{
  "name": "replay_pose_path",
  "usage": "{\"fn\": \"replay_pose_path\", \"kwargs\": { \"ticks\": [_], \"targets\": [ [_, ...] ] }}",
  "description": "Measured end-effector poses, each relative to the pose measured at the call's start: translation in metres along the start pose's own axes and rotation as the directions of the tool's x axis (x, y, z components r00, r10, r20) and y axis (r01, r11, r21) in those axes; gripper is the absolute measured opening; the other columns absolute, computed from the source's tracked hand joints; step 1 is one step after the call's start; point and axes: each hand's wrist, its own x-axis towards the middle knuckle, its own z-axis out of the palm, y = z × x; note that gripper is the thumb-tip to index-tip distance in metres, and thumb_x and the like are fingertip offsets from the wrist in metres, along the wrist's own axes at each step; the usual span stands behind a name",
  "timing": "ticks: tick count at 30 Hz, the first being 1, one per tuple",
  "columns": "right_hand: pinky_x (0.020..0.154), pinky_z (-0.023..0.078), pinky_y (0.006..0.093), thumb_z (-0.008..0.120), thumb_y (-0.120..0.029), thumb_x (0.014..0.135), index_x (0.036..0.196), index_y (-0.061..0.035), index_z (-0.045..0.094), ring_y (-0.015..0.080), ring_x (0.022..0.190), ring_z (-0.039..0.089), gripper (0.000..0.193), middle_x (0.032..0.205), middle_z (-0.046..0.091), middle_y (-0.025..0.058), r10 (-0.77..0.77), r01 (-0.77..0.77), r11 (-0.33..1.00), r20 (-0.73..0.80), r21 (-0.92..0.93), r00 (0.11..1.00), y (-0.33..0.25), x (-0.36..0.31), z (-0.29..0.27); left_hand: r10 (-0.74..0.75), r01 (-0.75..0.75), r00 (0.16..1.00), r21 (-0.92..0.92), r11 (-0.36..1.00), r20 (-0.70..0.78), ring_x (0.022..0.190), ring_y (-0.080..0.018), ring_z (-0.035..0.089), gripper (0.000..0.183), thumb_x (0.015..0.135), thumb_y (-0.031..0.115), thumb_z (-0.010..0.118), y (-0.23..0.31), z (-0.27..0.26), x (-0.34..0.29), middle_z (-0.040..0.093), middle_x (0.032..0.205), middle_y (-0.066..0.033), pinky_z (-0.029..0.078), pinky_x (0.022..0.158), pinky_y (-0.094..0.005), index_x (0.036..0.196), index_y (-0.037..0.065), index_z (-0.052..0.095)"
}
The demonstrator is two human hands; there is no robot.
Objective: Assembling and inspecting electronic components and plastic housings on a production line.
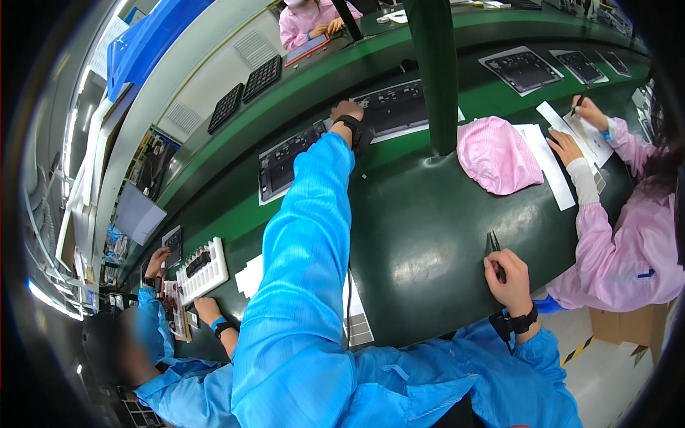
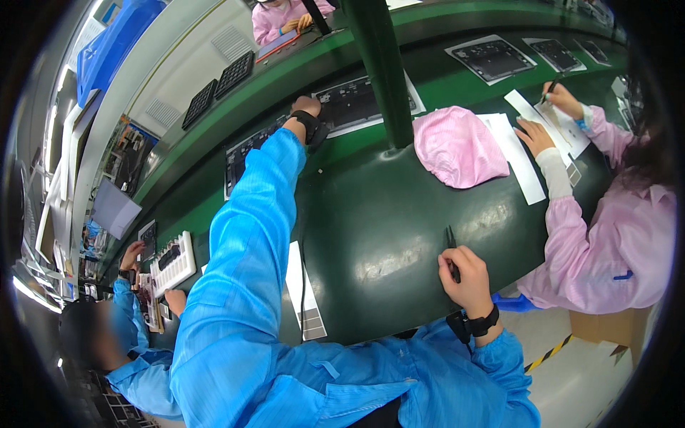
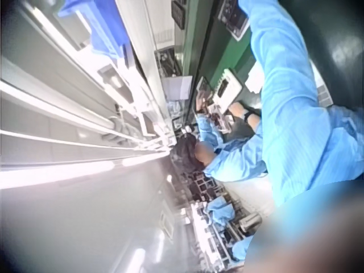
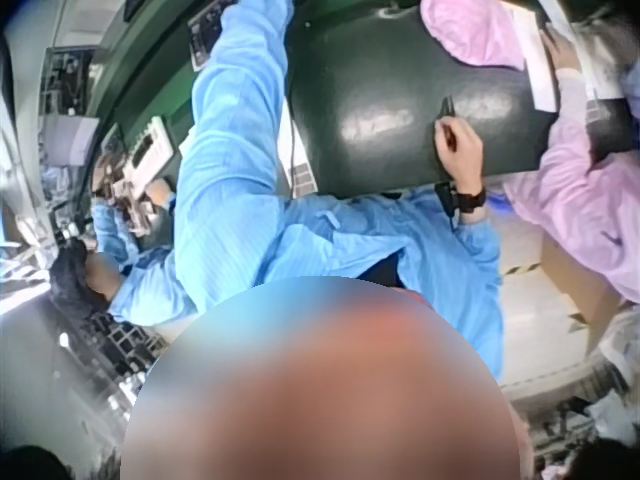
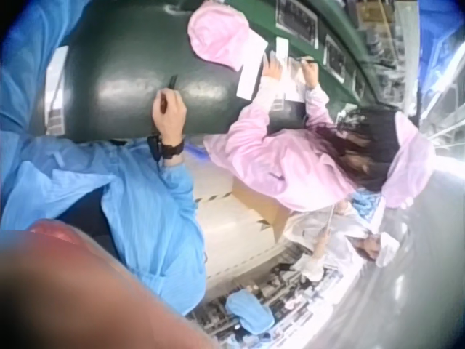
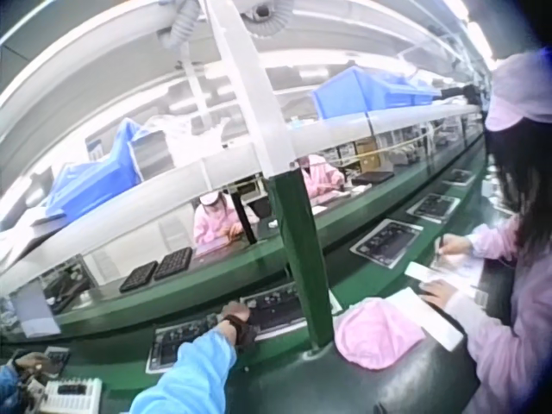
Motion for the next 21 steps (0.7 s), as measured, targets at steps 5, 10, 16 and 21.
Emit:
{"fn": "replay_pose_path", "kwargs": {
  "ticks": [5,10,16,21],
  "targets": [
    [0.057,0.047,0.0322,0.066,0.002,0.079,0.084,-0.0012,0.062,0.0270,0.062,0.059,0.007,0.073,0.057,0.0115,0.038,-0.037,0.999,0.037,-0.022,0.999,0.001,-0.001,-0.007,0.433,-0.455,0.824,-0.028,0.890,0.364,0.102,-0.0393,0.064,0.051,0.088,0.048,0.053,-0.038,-0.089,0.005,0.067,0.112,-0.0227,0.047,0.090,-0.0476,0.099,0.002,0.073],
    [0.056,0.046,0.0366,0.066,-0.002,0.079,0.083,-0.0029,0.061,0.0289,0.062,0.058,0.006,0.072,0.056,0.0102,0.034,-0.033,0.999,0.060,-0.029,0.998,0.001,0.004,0.000,0.406,-0.750,0.661,0.534,0.391,0.631,0.097,-0.0398,0.066,0.033,0.095,0.026,0.045,-0.277,-0.120,0.070,0.066,0.106,-0.0237,0.053,0.081,-0.0496,0.113,0.005,0.062],
    [0.055,0.046,0.0381,0.066,-0.002,0.078,0.082,-0.0042,0.060,0.0300,0.062,0.058,0.007,0.072,0.055,0.0101,-0.041,0.041,0.999,0.053,0.002,0.998,0.006,-0.002,-0.008,0.215,-0.405,0.900,0.549,0.731,0.378,0.101,-0.0381,0.066,0.030,0.090,0.021,0.053,-0.457,-0.087,0.072,0.068,0.106,-0.0228,0.053,0.085,-0.0484,0.106,0.002,0.070],
    [0.057,0.047,0.0359,0.065,0.001,0.078,0.083,-0.0030,0.062,0.0285,0.064,0.060,0.007,0.074,0.058,0.0106,0.031,-0.026,0.997,0.061,-0.072,0.998,0.006,-0.001,-0.005,0.120,-0.358,0.887,0.498,0.790,0.447,0.111,-0.0357,0.062,0.034,0.094,0.028,0.049,-0.415,-0.042,0.008,0.065,0.112,-0.0247,0.049,0.095,-0.0468,0.105,0.004,0.071]
  ]
}}
